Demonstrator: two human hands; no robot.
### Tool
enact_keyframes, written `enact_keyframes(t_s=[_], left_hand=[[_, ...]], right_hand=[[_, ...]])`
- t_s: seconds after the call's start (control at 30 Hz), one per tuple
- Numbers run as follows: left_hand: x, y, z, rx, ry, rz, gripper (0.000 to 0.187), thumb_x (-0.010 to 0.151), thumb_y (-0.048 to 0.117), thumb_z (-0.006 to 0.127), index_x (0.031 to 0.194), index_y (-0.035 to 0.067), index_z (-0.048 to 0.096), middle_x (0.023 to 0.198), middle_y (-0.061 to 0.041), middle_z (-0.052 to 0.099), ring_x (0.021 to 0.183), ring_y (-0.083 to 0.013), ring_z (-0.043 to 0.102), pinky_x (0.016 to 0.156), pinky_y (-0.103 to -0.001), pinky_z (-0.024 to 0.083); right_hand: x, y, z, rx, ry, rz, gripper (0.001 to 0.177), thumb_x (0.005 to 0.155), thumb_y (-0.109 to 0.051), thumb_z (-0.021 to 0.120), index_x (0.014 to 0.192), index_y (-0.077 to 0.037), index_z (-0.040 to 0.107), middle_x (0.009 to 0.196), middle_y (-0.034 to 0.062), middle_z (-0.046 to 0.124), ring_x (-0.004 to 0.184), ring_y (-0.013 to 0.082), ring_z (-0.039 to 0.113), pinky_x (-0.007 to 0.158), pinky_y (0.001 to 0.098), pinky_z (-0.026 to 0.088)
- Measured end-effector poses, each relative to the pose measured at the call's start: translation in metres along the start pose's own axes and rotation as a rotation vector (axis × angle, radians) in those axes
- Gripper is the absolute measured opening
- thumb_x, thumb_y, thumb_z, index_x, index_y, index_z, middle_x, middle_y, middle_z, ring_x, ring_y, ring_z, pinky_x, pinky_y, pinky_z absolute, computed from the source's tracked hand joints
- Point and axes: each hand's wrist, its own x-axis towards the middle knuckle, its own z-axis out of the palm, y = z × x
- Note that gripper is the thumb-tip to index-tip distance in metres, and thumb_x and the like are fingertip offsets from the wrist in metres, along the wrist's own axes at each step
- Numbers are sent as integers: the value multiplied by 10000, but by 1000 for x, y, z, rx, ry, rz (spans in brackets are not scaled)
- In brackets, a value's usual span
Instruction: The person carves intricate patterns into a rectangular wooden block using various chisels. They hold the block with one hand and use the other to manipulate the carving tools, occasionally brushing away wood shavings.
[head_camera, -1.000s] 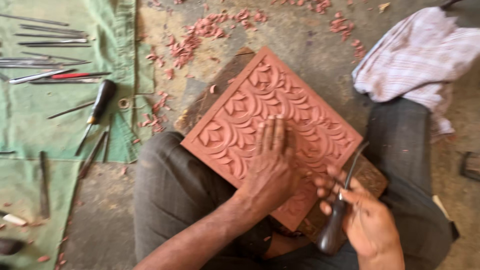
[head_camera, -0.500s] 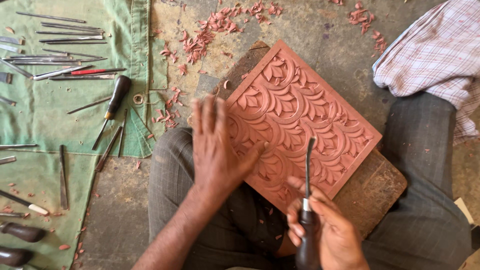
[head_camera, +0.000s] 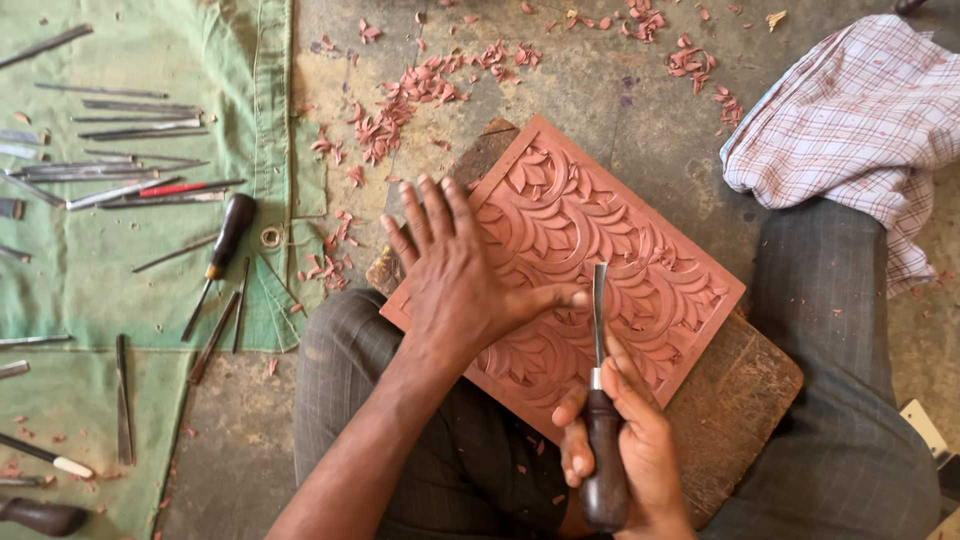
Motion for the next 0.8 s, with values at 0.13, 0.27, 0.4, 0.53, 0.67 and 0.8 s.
enact_keyframes(t_s=[0.13,0.27,0.4,0.53,0.67,0.8], left_hand=[[15,12,3,9,-77,-49,1786,356,945,812,1528,-177,64,1597,-426,5,1507,-542,-83,1121,-763,-74],[14,13,-2,51,-102,-39,1779,355,939,819,1528,-153,46,1607,-401,25,1513,-529,-56,1126,-759,-43],[16,13,-3,47,-114,-42,1778,352,903,854,1539,-132,30,1609,-396,38,1519,-517,-35,1135,-750,-23],[17,10,-1,51,-115,-23,1751,378,876,876,1542,-121,28,1615,-390,59,1526,-512,-12,1139,-747,-4],[17,10,0,42,-114,-35,1737,385,861,875,1551,-112,33,1614,-379,101,1529,-509,23,1146,-746,11],[16,10,-1,53,-128,-36,1734,396,866,869,1549,-122,32,1609,-390,108,1523,-516,31,1138,-750,13]], right_hand=[[11,10,13,106,-25,-7,663,1045,-300,429,1667,-253,203,724,139,646,404,156,586,363,299,534],[15,13,22,165,48,71,689,1011,-282,448,1660,-310,217,699,121,637,392,159,582,350,316,534],[17,12,29,237,88,100,678,1017,-276,458,1657,-305,235,693,112,631,389,151,572,349,304,524],[16,12,34,316,107,115,672,1020,-263,465,1659,-298,263,692,95,629,393,136,565,348,296,518],[13,8,38,366,102,127,665,1021,-250,462,1663,-306,297,693,85,632,399,127,566,349,291,518],[14,8,43,431,76,104,637,1025,-237,451,1646,-279,311,702,83,629,409,129,574,349,295,526]])
